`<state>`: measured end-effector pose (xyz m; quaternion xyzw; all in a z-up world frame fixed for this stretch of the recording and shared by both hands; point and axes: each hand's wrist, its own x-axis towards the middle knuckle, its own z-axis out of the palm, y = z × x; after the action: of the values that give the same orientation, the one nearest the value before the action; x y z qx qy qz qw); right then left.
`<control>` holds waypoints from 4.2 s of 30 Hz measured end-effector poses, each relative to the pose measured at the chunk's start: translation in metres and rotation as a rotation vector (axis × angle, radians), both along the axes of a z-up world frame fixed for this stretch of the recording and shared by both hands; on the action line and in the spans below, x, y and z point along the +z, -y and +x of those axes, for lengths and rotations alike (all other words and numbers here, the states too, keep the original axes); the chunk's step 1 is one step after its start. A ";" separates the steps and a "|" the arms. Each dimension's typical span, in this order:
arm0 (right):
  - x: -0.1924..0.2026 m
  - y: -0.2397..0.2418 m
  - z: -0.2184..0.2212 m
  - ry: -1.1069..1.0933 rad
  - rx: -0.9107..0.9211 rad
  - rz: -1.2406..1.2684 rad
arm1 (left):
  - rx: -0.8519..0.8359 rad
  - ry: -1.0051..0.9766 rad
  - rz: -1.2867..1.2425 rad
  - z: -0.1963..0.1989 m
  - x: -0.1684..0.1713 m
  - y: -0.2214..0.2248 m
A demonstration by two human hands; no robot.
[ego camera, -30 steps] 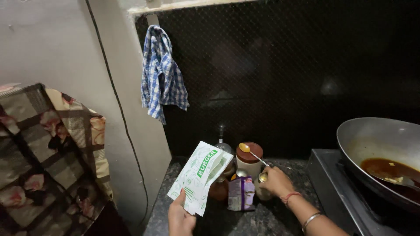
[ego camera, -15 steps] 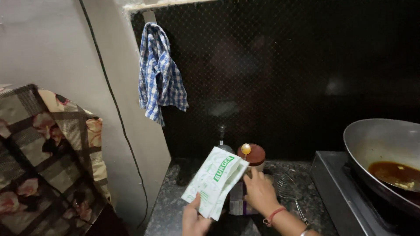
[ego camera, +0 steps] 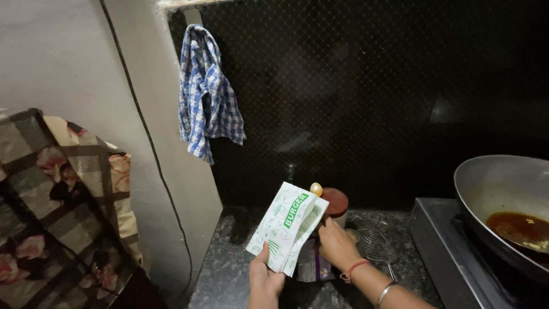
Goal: Stirring a liquid in a wok and then scooping a dry puffed rice mix into it from a large tray using a slotted spoon.
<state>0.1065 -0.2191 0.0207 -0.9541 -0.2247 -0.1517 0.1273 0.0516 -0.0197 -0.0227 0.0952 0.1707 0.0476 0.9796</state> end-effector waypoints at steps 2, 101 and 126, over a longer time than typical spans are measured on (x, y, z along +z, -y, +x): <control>0.002 0.000 -0.001 -0.031 -0.012 -0.015 | 0.003 -0.015 0.008 -0.001 0.002 -0.002; 0.212 0.383 -0.173 -0.400 -0.669 -0.376 | -0.350 0.123 0.855 -0.049 0.132 0.286; 0.262 0.535 -0.187 -0.355 -0.325 -0.337 | 0.270 0.139 0.914 -0.133 0.191 0.404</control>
<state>-0.0802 -0.7540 0.2831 -0.9969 -0.0651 0.0387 -0.0219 -0.0810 -0.4236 0.1679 0.4898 0.0773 0.2505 0.8315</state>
